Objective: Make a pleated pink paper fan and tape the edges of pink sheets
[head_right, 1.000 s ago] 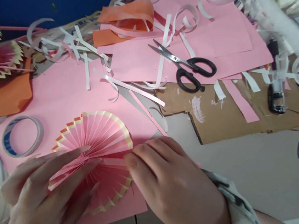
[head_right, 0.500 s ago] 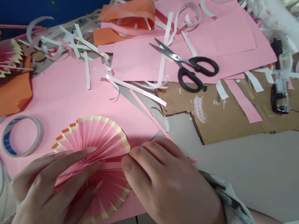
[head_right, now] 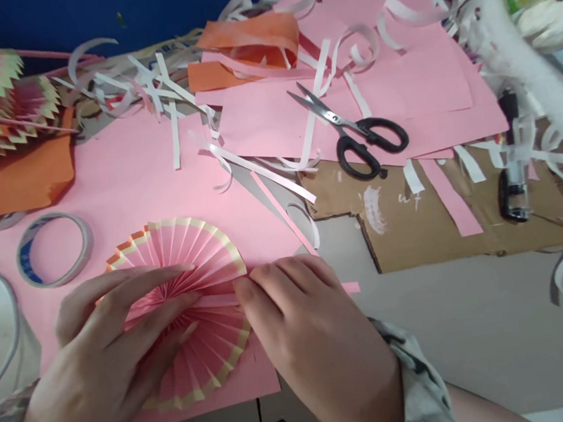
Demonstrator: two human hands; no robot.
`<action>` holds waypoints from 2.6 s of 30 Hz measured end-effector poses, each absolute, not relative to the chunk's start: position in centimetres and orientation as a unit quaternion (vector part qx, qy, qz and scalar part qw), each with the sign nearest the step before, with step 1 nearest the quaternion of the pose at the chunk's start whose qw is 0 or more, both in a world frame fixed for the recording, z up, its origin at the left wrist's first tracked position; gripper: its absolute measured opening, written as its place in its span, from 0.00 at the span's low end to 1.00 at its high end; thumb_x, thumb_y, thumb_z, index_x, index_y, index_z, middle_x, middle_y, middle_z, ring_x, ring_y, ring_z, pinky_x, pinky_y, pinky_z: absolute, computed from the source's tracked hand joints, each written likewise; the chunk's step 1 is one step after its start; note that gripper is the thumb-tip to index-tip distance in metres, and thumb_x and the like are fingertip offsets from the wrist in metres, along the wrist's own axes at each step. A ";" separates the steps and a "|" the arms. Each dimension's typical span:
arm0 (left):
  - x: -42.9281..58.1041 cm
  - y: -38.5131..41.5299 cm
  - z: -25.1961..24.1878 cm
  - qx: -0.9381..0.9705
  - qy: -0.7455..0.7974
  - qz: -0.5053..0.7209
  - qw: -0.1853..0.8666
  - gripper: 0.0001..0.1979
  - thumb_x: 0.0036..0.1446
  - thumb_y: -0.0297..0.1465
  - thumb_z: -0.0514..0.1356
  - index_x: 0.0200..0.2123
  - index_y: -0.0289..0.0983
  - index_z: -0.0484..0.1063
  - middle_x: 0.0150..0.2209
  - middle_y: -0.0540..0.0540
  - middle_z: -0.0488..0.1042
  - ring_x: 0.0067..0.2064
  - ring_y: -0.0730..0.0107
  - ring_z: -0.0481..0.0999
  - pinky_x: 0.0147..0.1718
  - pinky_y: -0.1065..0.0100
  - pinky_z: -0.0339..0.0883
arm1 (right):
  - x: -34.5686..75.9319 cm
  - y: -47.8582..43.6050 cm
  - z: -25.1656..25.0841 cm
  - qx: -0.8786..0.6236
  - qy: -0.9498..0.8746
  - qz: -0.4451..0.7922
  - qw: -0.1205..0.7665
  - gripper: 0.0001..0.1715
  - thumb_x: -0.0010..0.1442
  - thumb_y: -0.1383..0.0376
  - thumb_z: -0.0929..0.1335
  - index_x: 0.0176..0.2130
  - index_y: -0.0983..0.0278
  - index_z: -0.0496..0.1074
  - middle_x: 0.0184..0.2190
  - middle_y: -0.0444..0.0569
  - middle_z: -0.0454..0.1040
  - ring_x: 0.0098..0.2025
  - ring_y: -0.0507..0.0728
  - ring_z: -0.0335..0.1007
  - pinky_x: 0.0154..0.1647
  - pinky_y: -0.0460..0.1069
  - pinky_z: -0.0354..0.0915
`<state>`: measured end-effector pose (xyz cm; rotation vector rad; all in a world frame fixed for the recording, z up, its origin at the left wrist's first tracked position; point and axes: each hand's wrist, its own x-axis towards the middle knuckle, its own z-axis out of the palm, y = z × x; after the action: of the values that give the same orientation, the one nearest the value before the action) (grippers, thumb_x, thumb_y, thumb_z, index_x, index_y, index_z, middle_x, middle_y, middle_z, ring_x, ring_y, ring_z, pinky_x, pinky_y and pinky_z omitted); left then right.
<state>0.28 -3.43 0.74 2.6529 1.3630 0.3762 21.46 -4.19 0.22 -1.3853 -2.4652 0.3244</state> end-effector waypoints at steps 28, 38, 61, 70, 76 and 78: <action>3.4 -1.2 1.2 0.931 0.337 0.143 0.004 0.15 0.61 0.22 0.48 0.36 0.36 0.76 0.47 0.50 0.73 0.48 0.59 0.66 0.46 0.57 0.60 | 21.9 -3.6 -0.2 -0.452 -0.867 0.102 0.183 0.13 0.63 0.70 0.59 0.32 0.66 0.69 0.29 0.48 0.69 0.34 0.56 0.64 0.39 0.53 0.55; 3.2 -0.8 1.6 0.918 0.368 0.143 0.046 0.13 0.61 0.26 0.51 0.33 0.38 0.75 0.47 0.52 0.72 0.49 0.59 0.65 0.47 0.56 0.60 | 22.0 -3.6 0.0 -0.453 -0.875 0.065 0.160 0.16 0.63 0.73 0.57 0.28 0.66 0.67 0.26 0.45 0.69 0.31 0.52 0.63 0.35 0.51 0.50; 0.6 0.7 2.7 0.928 0.354 0.113 0.024 0.07 0.58 0.27 0.56 0.29 0.41 0.73 0.47 0.53 0.70 0.52 0.60 0.63 0.49 0.57 0.59 | 23.0 -3.5 0.0 -0.497 -0.849 0.084 0.157 0.16 0.66 0.65 0.56 0.35 0.60 0.70 0.28 0.44 0.72 0.35 0.55 0.63 0.33 0.53 0.47; -0.4 1.1 2.3 0.928 0.364 -0.009 0.083 0.44 0.48 0.49 0.59 0.62 0.33 0.48 0.64 0.40 0.48 0.63 0.48 0.45 0.58 0.48 0.48 | 23.6 -3.2 0.1 -0.514 -0.836 0.116 0.153 0.12 0.64 0.68 0.59 0.35 0.59 0.69 0.32 0.43 0.72 0.38 0.55 0.63 0.38 0.53 0.48; -0.3 0.8 0.3 0.929 0.353 -0.032 0.111 0.43 0.53 0.50 0.54 0.63 0.30 0.44 0.66 0.38 0.42 0.66 0.52 0.37 0.61 0.50 0.39 | 22.7 -2.6 0.6 -0.499 -0.844 0.170 0.099 0.07 0.58 0.72 0.64 0.36 0.60 0.69 0.33 0.44 0.70 0.38 0.55 0.62 0.41 0.52 0.51; -0.3 0.8 0.1 0.931 0.347 -0.015 0.113 0.44 0.52 0.51 0.53 0.63 0.29 0.45 0.65 0.37 0.43 0.65 0.51 0.38 0.60 0.49 0.38 | 21.8 -2.4 1.0 -0.497 -0.847 0.167 0.082 0.07 0.56 0.73 0.65 0.33 0.61 0.68 0.32 0.44 0.69 0.36 0.54 0.62 0.42 0.52 0.51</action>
<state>-0.28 0.76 0.11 2.7308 1.0174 -0.0448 21.77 -2.42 1.00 -1.4865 -2.5318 0.4997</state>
